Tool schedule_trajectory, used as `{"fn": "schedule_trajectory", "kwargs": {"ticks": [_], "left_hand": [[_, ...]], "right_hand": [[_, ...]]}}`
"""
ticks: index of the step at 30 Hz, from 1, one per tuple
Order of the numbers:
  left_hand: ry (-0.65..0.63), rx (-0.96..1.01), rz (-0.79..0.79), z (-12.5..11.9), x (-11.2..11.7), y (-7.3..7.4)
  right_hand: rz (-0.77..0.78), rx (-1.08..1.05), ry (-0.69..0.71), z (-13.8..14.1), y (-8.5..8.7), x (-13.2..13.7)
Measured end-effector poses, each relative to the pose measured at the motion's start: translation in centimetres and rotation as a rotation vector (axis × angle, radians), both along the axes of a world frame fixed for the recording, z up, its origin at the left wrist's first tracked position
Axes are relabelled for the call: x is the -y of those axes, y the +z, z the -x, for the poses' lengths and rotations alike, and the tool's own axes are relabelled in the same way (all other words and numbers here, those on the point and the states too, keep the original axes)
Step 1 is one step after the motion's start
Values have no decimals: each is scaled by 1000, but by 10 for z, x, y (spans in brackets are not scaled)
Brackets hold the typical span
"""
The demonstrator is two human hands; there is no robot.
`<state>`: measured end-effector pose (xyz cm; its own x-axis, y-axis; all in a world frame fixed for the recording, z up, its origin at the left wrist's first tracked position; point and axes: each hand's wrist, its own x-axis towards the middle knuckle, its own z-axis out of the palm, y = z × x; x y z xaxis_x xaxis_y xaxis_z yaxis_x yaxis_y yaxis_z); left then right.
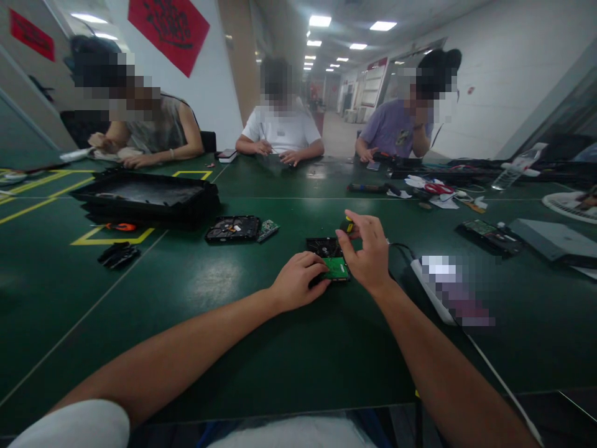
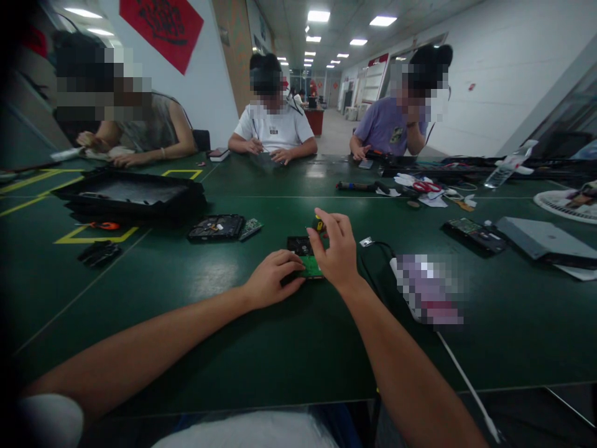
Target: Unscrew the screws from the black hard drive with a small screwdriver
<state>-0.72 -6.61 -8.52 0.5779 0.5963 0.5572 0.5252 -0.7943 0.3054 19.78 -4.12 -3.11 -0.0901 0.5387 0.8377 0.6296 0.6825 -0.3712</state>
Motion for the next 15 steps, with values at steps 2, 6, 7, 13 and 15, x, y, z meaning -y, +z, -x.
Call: {"fn": "schedule_trajectory", "kwargs": {"ticks": [2, 6, 7, 13, 15], "left_hand": [[-13, -8, 1, 0, 0, 0], [-20, -20, 11, 0, -1, -1], [-19, -22, 12, 0, -1, -1], [-12, -41, 11, 1, -1, -3], [-11, -45, 18, 1, -2, -4]], "right_hand": [[4, 8, 1, 0, -1, 0], [22, 7, 20, 0, -2, 0], [24, 3, 20, 0, -1, 0], [5, -14, -20, 0, 0, 0], [15, -8, -14, -1, -2, -1]]}}
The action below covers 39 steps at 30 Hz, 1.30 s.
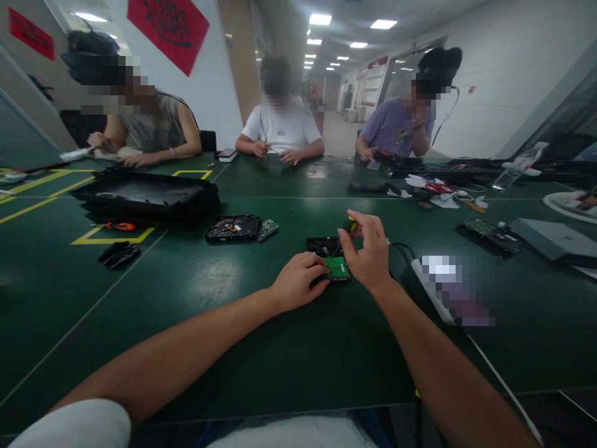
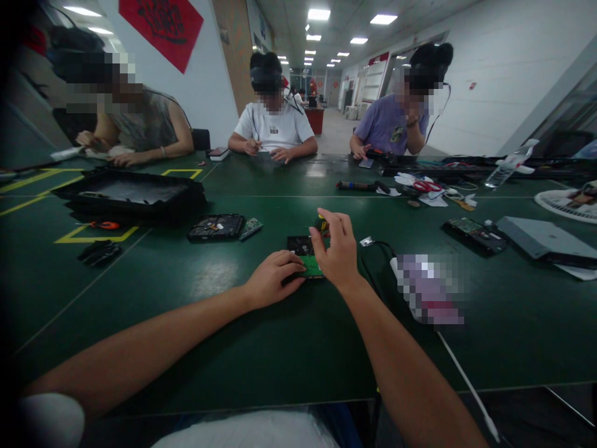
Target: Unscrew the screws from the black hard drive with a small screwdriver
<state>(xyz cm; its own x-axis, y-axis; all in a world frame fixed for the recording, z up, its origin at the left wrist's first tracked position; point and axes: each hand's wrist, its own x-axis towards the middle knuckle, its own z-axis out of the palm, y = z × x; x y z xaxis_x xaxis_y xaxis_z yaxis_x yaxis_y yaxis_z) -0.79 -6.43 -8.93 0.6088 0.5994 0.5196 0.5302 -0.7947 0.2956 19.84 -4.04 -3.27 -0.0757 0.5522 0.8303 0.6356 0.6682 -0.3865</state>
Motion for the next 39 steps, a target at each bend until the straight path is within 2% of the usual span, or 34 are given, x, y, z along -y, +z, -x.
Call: {"fn": "schedule_trajectory", "kwargs": {"ticks": [6, 11, 17, 24, 31, 39], "left_hand": [[-5, 0, -7, 0, -1, 0], [-4, -1, -11, 0, -1, 0], [-4, -3, -3, 0, -1, -1], [1, -15, -7, 0, -1, -1], [-2, -5, -12, 0, -1, 0], [5, -11, -10, -3, -3, -3]], "right_hand": [[62, -10, 83, -1, -6, -4], [22, -1, 38, -1, -3, -3], [32, 18, 64, -1, -3, -3], [20, 12, 29, 0, 1, 1], [93, -3, 67, -1, -8, -3], [49, 29, 16, -3, -6, -5]]}}
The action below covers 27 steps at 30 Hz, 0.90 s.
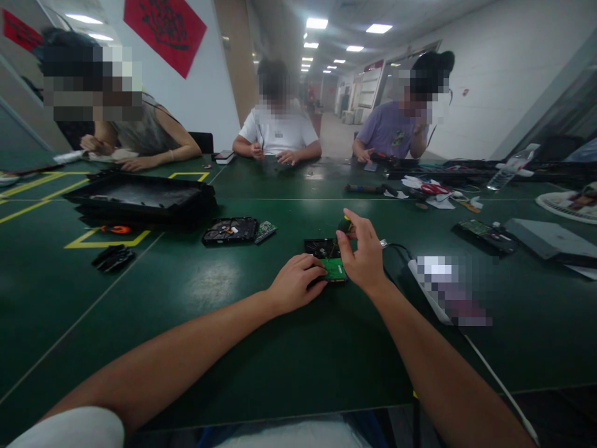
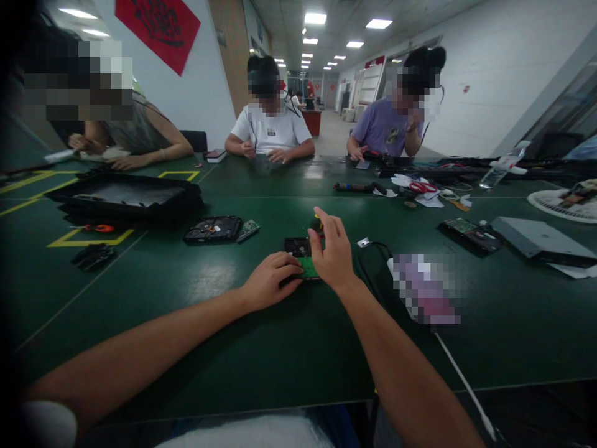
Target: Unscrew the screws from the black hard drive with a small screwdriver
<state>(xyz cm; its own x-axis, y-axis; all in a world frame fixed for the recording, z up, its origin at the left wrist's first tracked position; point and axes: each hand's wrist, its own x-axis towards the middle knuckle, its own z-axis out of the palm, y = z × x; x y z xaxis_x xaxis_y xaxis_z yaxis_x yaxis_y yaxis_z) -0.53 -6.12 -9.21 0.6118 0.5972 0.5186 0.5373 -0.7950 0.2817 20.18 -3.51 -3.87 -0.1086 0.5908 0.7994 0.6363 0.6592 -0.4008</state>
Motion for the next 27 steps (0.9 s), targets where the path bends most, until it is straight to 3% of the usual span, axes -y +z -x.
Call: {"fn": "schedule_trajectory", "kwargs": {"ticks": [27], "left_hand": [[-11, 4, 8, 2, 2, 4]], "right_hand": [[-4, -33, 22, 2, 3, 2]]}}
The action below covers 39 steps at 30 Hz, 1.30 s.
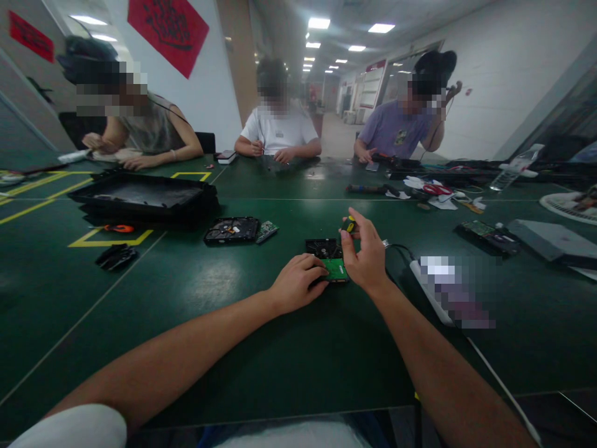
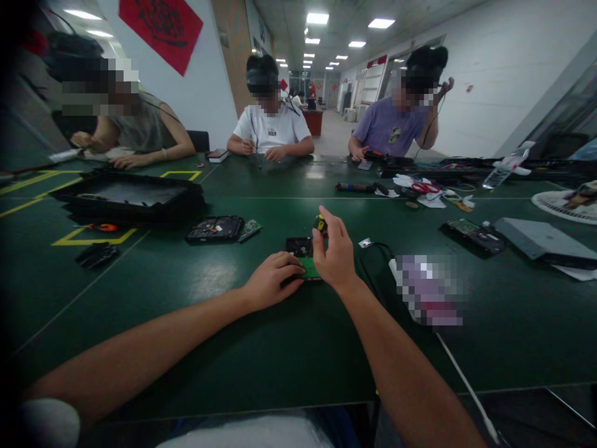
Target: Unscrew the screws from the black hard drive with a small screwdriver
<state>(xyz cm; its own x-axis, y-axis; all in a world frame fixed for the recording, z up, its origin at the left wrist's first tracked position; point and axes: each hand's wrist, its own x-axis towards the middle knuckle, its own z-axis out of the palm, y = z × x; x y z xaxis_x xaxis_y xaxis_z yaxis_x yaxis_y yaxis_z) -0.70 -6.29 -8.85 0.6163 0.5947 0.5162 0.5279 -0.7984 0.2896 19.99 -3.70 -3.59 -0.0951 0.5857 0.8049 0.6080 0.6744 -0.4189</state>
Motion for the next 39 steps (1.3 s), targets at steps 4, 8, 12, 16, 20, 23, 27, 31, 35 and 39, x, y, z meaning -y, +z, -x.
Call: {"fn": "schedule_trajectory", "kwargs": {"ticks": [4, 8, 12, 16, 20, 23, 27, 31, 35, 39], "left_hand": [[-3, 5, -4, 0, 0, 0], [-1, 5, 1, 1, 1, 0], [4, 2, 1, 0, 0, 0], [3, 3, -1, 0, 1, 1], [5, 7, -2, 0, 2, 2], [4, 1, -2, 1, 2, 2], [1, 8, -4, 1, 2, 1], [4, 5, -1, 1, 1, -1], [3, 9, -4, 1, 2, 0], [4, 2, 4, 1, 2, 1]], "right_hand": [[0, -22, -20, 2, 0, 1], [-27, -12, -29, 2, 3, 4], [-21, 15, -14, 1, 2, 3], [-7, 15, -9, 1, 1, 2], [-30, -10, -15, 2, 2, 2], [-30, 7, 2, 1, 1, 1], [1, 14, 2, 0, -1, 1], [-31, -5, -21, 1, 1, 1], [-24, -9, -22, 1, 2, 2], [-17, 2, 1, 2, 0, 2]]}}
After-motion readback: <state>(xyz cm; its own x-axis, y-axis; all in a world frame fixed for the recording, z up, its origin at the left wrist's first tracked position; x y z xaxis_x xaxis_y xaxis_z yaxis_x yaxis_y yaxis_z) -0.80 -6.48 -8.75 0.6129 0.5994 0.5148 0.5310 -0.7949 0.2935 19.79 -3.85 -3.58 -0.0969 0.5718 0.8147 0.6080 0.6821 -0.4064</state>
